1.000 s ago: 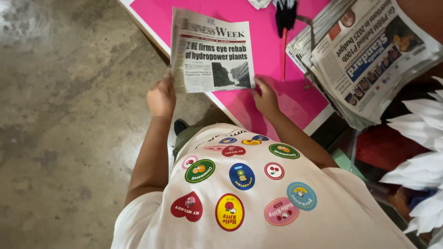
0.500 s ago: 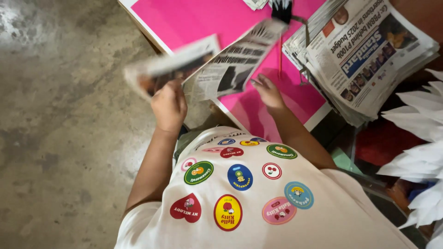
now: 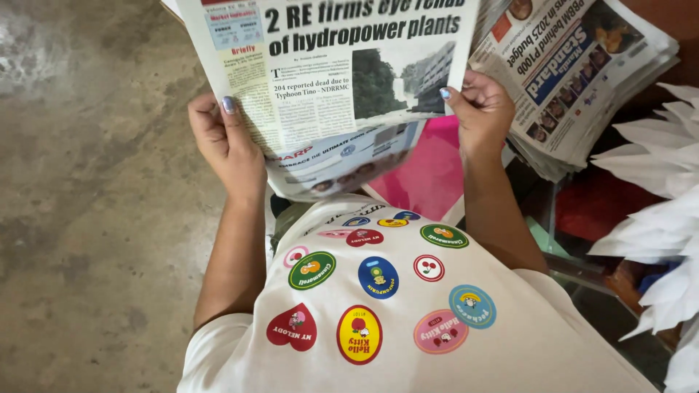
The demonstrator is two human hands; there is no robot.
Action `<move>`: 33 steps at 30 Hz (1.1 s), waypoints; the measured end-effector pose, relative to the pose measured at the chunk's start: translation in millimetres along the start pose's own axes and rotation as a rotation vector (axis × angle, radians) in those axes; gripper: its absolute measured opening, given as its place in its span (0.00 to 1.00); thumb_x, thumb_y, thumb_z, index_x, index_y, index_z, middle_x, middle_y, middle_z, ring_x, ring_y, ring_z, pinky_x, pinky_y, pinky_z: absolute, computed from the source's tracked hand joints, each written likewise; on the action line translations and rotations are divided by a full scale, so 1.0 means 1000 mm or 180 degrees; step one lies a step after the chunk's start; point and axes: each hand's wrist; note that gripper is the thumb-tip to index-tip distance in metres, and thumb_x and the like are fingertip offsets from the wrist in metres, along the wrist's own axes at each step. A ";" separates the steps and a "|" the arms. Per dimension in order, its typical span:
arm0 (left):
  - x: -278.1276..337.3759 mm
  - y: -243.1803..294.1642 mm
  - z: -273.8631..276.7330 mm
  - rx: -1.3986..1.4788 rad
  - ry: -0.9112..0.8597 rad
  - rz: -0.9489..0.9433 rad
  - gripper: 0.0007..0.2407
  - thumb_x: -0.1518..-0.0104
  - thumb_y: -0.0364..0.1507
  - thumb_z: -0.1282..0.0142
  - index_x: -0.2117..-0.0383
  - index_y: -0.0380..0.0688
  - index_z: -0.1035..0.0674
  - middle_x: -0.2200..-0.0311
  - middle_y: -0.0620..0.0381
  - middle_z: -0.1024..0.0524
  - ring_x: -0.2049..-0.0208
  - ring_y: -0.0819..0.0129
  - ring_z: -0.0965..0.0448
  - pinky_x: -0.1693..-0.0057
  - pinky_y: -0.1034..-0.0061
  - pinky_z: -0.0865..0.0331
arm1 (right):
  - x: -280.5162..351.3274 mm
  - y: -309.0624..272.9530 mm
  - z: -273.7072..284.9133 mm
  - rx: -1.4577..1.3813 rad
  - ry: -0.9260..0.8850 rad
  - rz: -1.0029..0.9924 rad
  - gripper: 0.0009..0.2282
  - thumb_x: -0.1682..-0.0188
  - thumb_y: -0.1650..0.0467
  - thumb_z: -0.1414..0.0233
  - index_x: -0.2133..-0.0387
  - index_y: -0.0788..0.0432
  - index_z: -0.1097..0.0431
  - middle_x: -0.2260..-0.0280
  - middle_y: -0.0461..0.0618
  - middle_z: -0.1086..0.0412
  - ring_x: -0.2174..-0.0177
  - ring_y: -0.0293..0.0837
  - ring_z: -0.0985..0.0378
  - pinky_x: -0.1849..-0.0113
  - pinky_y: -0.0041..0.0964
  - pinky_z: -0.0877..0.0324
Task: Dusting the pages and covers of newspapers using a handheld duster.
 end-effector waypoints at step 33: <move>-0.035 -0.030 -0.021 -0.2429 -0.0914 -0.0617 0.40 0.38 0.33 0.33 0.27 0.40 0.52 0.26 0.38 0.53 0.23 0.40 0.51 0.20 0.45 0.51 | -0.004 -0.047 -0.114 -0.0201 -0.1242 0.0265 0.07 0.47 0.81 0.51 0.58 0.68 0.29 0.66 0.52 0.28 0.70 0.39 0.29 0.66 0.30 0.33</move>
Point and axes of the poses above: each hand's wrist, its own x-axis away from the middle knuckle, its own z-axis out of the back of the hand, y = z × x
